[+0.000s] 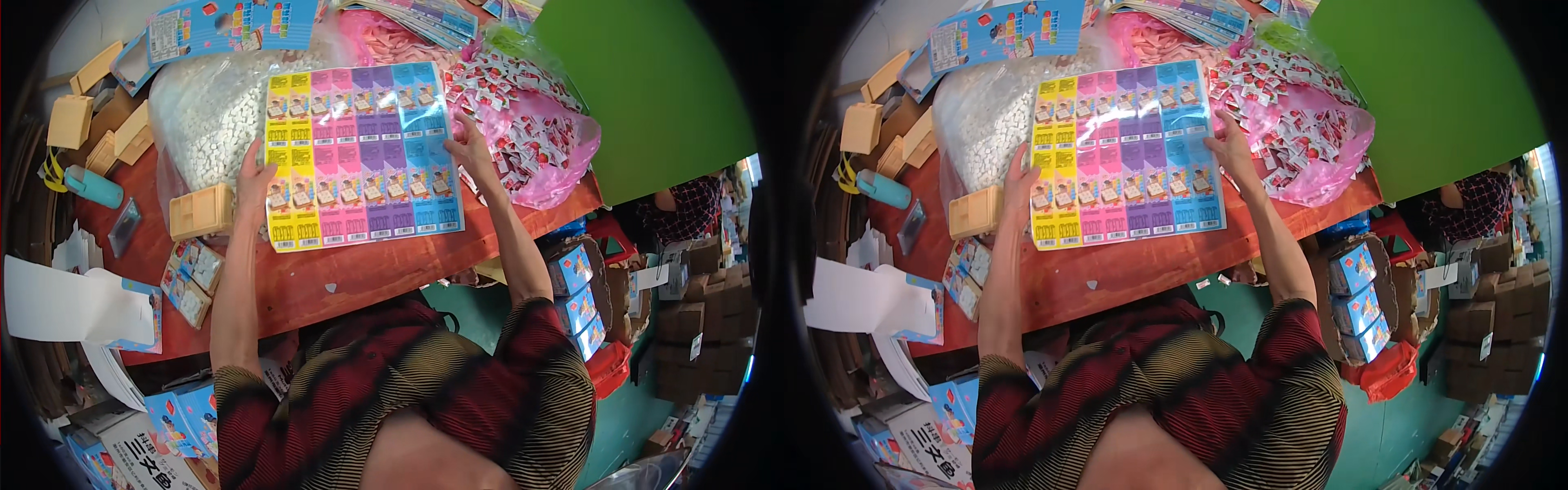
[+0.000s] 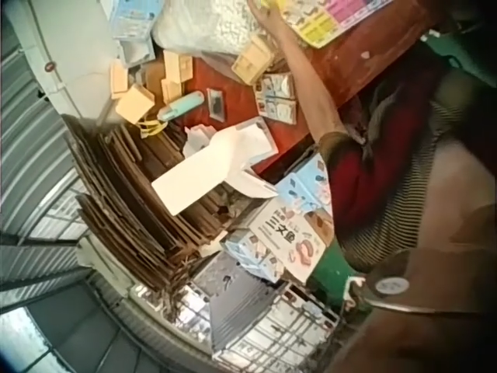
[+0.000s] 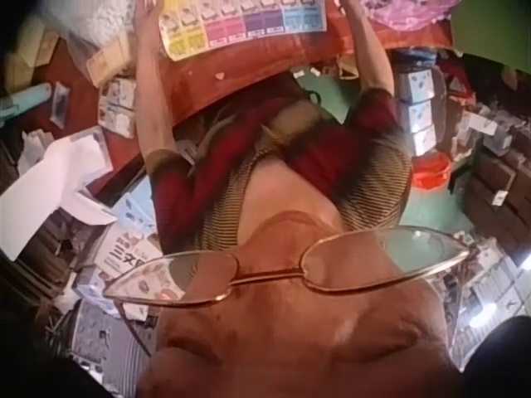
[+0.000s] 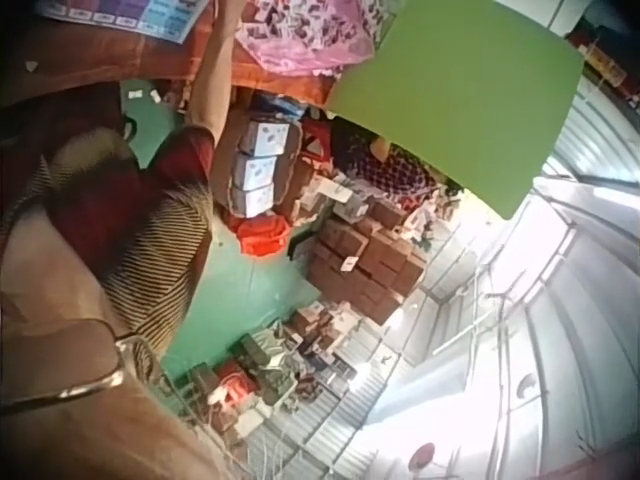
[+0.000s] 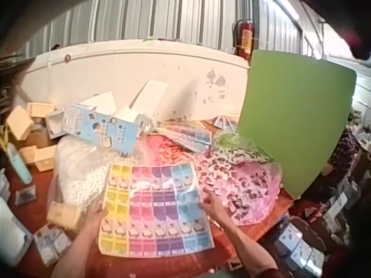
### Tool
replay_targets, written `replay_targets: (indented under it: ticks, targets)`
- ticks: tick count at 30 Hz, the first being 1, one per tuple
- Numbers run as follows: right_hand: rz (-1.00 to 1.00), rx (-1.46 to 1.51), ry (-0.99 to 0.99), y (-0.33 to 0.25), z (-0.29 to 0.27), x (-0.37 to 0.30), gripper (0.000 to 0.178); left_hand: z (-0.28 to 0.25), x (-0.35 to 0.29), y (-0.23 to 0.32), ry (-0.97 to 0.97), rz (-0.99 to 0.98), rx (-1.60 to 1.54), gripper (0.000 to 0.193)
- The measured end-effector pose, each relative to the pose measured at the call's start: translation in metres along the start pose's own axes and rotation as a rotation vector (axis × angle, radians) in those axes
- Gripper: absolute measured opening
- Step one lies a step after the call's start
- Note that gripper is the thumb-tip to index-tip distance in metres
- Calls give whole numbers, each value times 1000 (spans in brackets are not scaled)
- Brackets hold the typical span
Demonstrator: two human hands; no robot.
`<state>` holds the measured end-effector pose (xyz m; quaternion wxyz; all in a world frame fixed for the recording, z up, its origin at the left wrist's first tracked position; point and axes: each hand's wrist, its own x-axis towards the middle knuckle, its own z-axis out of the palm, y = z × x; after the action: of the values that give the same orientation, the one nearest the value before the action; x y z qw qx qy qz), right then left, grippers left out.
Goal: Folding cardboard boxes and filling small plastic trays with toy components before labeling them.
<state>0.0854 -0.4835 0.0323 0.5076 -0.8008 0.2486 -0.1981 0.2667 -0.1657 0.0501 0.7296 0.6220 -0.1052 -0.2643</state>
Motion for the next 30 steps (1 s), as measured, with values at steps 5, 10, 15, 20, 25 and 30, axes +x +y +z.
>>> replay_targets:
  ticks: [5,10,15,20,25,30]
  targets:
    - [-133,76,-122,-8,-6,-2,43,11,-18,6,-50,9,-148,44]
    - [-185,-313,7,-18,-1,-4,36,-2,-7,-15,-67,-14,-56,34]
    - [-369,-486,47,-52,-11,-15,34,16,-37,16,-47,149,-5,33]
    - [-134,390,-256,-68,-26,-23,31,9,-65,37,-67,228,-88,34]
    - [-51,307,-523,-83,-31,-37,35,-6,-87,37,-48,250,-113,32]
    - [-80,433,-491,-98,-37,-53,37,-22,-109,30,21,234,-36,31]
